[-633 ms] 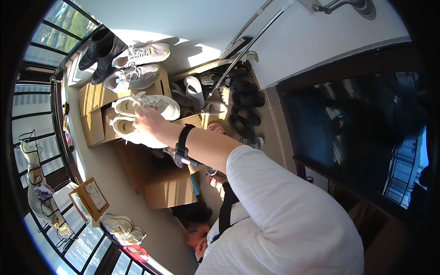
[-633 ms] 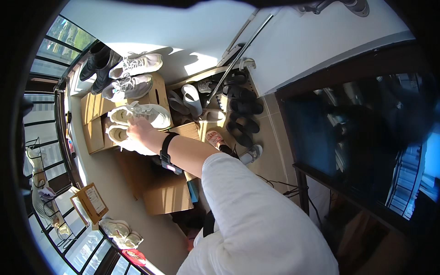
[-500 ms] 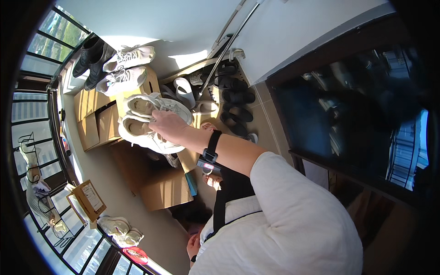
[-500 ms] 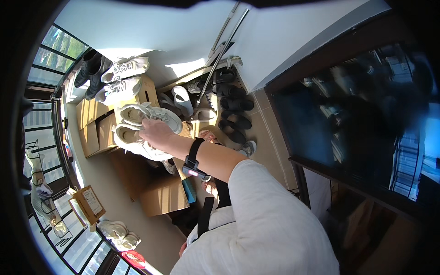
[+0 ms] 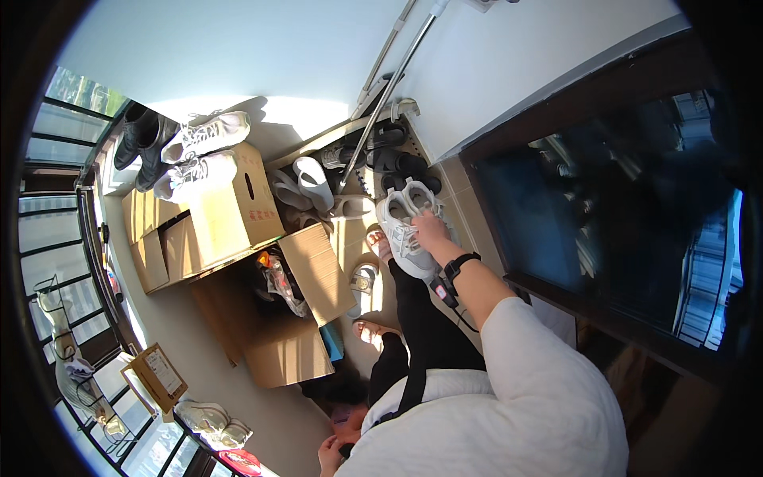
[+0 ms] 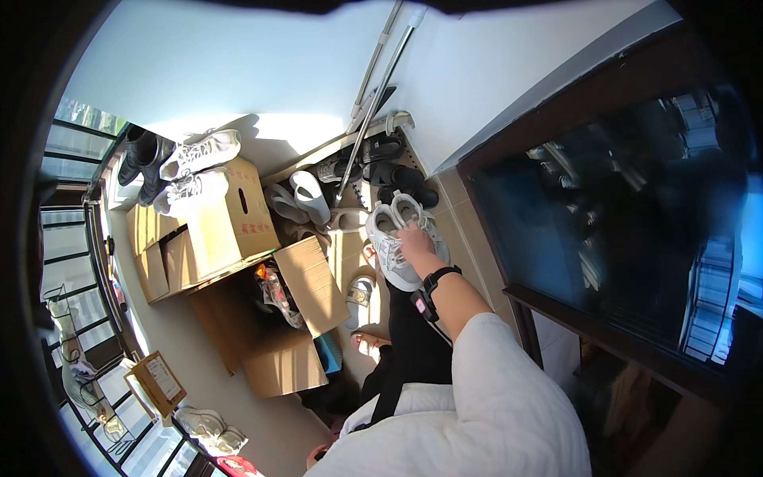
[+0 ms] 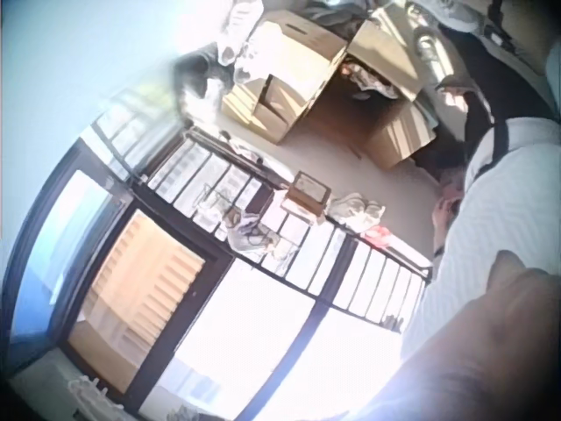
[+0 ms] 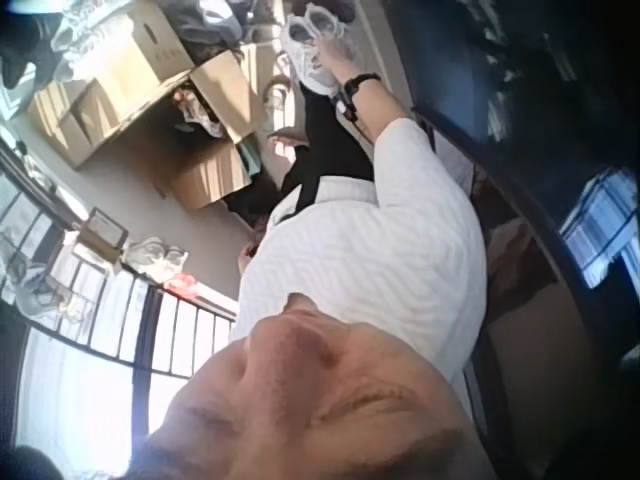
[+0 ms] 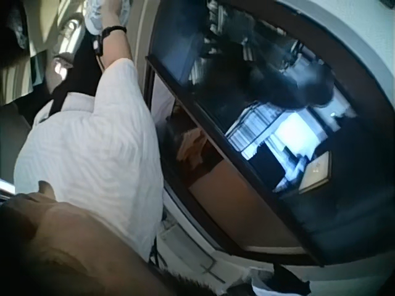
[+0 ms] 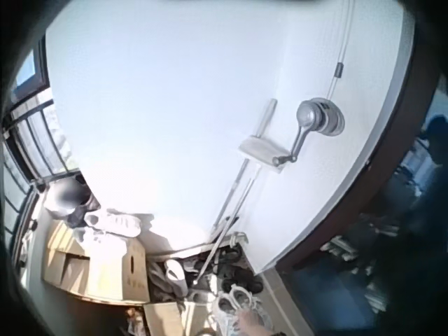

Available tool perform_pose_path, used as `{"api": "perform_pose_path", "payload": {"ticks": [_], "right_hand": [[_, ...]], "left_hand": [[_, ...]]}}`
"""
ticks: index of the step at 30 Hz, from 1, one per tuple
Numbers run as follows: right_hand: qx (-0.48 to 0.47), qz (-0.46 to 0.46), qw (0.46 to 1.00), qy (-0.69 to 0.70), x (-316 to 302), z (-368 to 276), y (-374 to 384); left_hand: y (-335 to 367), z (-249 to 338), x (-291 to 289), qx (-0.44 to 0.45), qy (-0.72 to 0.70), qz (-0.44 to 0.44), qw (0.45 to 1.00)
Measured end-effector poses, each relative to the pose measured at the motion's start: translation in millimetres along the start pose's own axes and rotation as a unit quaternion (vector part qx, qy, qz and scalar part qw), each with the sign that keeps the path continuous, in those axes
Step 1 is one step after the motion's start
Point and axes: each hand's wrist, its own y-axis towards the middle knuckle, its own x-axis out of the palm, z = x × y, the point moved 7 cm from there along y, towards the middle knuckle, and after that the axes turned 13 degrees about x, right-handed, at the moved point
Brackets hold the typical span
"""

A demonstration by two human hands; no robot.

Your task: The person hangs a black garment on a hanger and places it on a clothes rack. Then the person opens a shoe box, removes a pair of black shoes, places them on the floor, and closes the box.

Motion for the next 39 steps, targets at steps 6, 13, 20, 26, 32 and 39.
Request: {"api": "perform_pose_path", "payload": {"ticks": [6, 13, 20, 26, 32, 39], "right_hand": [[0.085, -0.060, 0.994, -0.022, 14, 22, 109], [0.105, -0.002, 0.994, -0.015, -8, 24, 222], [-0.034, -0.042, 0.994, -0.092, -4, -24, 207], [-0.217, -0.172, 0.961, -0.015, 19, -146, 92], [-0.474, -0.095, 0.875, 0.010, -71, -417, -3], [-0.494, 0.015, 0.821, -0.287, -72, -601, -15]], "left_hand": [[40, 116, 110, -0.033, -0.128, -0.012, 0.991], [41, 208, 169, -0.083, -0.085, -0.055, 0.991], [39, 237, 168, -0.077, -0.085, -0.001, 0.993], [17, 261, 184, -0.027, -0.144, 0.018, 0.989], [-12, 213, 197, -0.035, -0.183, 0.053, 0.981], [-70, 84, 231, -0.096, -0.304, 0.145, 0.937]]}}
